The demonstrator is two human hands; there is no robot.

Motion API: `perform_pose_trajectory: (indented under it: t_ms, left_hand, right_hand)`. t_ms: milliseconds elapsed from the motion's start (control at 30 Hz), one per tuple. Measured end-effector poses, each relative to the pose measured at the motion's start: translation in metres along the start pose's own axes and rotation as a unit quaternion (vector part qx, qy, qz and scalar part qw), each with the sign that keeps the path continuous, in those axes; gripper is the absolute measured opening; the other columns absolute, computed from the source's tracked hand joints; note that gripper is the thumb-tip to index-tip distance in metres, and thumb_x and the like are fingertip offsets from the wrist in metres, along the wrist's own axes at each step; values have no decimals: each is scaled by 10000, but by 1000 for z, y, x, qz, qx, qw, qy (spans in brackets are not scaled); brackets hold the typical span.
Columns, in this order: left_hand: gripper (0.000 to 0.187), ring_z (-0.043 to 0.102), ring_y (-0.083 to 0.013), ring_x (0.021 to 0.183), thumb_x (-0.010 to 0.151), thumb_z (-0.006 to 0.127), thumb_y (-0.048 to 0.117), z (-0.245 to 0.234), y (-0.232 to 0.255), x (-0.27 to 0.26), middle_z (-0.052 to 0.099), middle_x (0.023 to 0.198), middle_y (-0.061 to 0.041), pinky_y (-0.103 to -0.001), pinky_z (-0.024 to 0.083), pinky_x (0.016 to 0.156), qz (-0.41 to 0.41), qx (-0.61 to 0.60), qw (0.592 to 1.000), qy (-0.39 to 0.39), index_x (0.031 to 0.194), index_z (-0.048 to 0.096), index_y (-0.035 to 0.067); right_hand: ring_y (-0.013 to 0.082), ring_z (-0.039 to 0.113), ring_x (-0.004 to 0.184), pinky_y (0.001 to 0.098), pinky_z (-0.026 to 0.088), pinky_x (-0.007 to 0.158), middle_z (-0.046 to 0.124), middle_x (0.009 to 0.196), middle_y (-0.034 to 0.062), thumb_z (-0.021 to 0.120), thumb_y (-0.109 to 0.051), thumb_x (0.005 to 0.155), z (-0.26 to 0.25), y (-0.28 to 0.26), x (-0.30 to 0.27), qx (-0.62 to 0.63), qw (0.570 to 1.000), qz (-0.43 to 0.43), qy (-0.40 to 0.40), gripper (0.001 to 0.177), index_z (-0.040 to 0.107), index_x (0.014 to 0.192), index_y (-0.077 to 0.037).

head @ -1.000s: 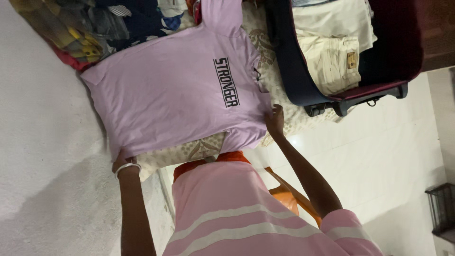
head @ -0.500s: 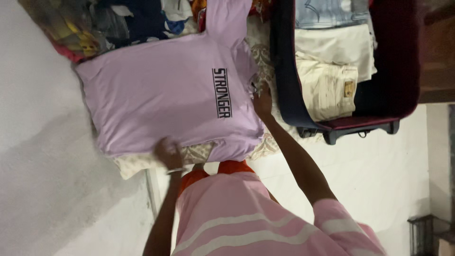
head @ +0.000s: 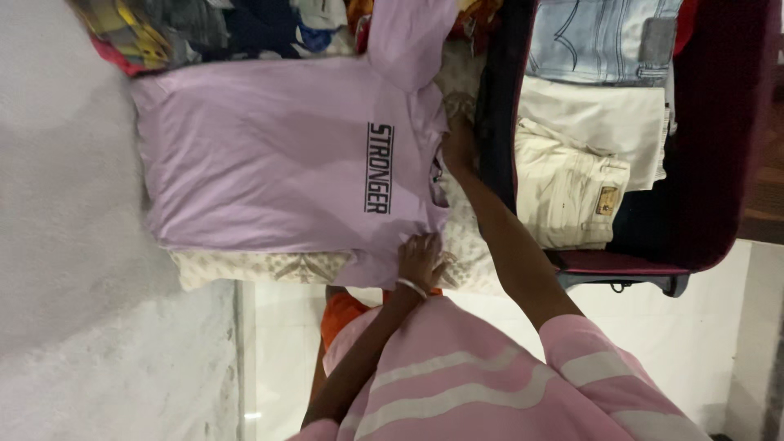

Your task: The person folds a light purple hoodie on a bed. They smooth the garment, fold the sleeves inward, and then fold the body of the hoodie into a compact rectangle.

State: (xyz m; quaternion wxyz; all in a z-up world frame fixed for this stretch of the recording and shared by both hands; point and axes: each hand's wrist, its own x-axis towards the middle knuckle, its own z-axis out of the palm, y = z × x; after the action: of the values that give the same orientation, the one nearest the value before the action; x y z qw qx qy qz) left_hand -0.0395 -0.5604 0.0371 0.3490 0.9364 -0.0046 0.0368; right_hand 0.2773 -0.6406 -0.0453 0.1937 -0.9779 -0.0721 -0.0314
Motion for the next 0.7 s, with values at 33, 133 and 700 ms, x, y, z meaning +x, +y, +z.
perform_pose_trajectory:
  t_ms: [33,133,700]
  left_hand:
    - [663,498,-390,1218,806,726,362,9,0,3,571,1343,-187,-568,373,1007,-26,22,999,6,1364,584,34]
    - [562,521,-374,1167,813,721,319,28,-6,8,606,1252,-185,-554,383,987,-69,65,995,-8,1283,604,34]
    - [361,735,-331,1022,975,619,287,-32,-2,-4,728,1119,-191,-445,590,933,-138,-372,910,-119,1213,624,16]
  right_hand:
    - [434,638,1070,470,516,912,651,1162,231,603,-52,916,0,4,1,-17,1000,-18,-3,359,596,1274,-24]
    - [390,667,1029,413,551,869,669,1155,258,606,-69,852,-6,18,0,-158,970,-183,-5,425,596,1265,30]
    - [341,696,919,414,570,761,623,1282,267,621,-133,933,-24,1,-40,-240,956,-166,-25,471,533,1364,35]
